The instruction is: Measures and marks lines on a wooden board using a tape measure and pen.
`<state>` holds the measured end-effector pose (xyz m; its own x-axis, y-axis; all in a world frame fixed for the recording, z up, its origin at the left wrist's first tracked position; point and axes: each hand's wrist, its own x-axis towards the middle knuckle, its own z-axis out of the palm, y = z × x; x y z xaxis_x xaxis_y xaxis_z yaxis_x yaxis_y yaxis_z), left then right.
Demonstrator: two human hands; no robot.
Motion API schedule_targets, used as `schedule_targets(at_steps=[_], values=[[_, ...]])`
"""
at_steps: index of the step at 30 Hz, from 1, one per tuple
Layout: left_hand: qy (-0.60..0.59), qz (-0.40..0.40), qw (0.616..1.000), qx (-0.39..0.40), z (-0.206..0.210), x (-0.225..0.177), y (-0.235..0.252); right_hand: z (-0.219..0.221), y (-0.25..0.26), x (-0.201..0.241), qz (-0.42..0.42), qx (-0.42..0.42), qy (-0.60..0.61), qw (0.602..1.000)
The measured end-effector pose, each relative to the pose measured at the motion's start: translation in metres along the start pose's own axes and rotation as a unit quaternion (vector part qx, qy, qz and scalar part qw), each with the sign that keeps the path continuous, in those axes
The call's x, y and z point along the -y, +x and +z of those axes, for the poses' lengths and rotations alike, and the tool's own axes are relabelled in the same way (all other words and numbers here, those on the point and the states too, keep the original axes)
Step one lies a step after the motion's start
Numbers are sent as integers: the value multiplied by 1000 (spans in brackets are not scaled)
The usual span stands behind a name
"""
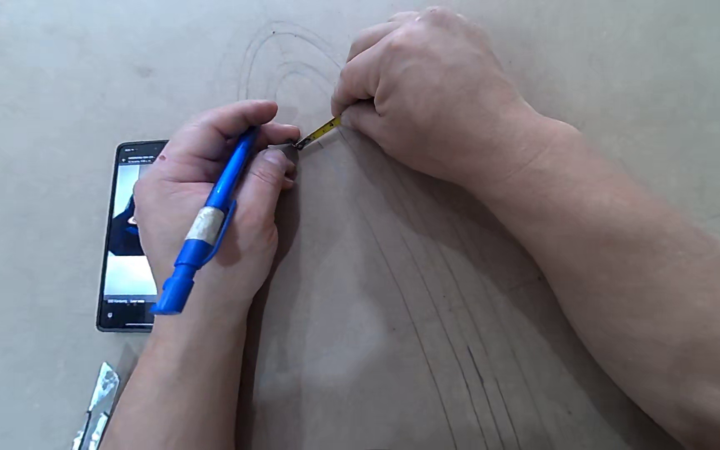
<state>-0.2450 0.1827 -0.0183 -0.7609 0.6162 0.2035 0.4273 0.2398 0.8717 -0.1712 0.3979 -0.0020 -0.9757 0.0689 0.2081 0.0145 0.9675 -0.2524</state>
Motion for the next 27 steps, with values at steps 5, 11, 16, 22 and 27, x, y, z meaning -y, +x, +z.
schedule_targets(at_steps=[5,11,16,22,27], values=[[-14,-1,1000,-3,0,-1,0,1,0,0,-8,-1,-1,1000],[-11,1,1000,-7,0,0,0,1,0,0,-6,-1,0,1000],[-22,3,1000,-3,0,0,0,0,0,0,-9,5,5,1000],[-24,14,1000,2,-1,0,0,-5,-1,-5,0,21,15,1000],[-29,13,999,6,-1,0,0,-6,0,-5,11,31,13,999]])
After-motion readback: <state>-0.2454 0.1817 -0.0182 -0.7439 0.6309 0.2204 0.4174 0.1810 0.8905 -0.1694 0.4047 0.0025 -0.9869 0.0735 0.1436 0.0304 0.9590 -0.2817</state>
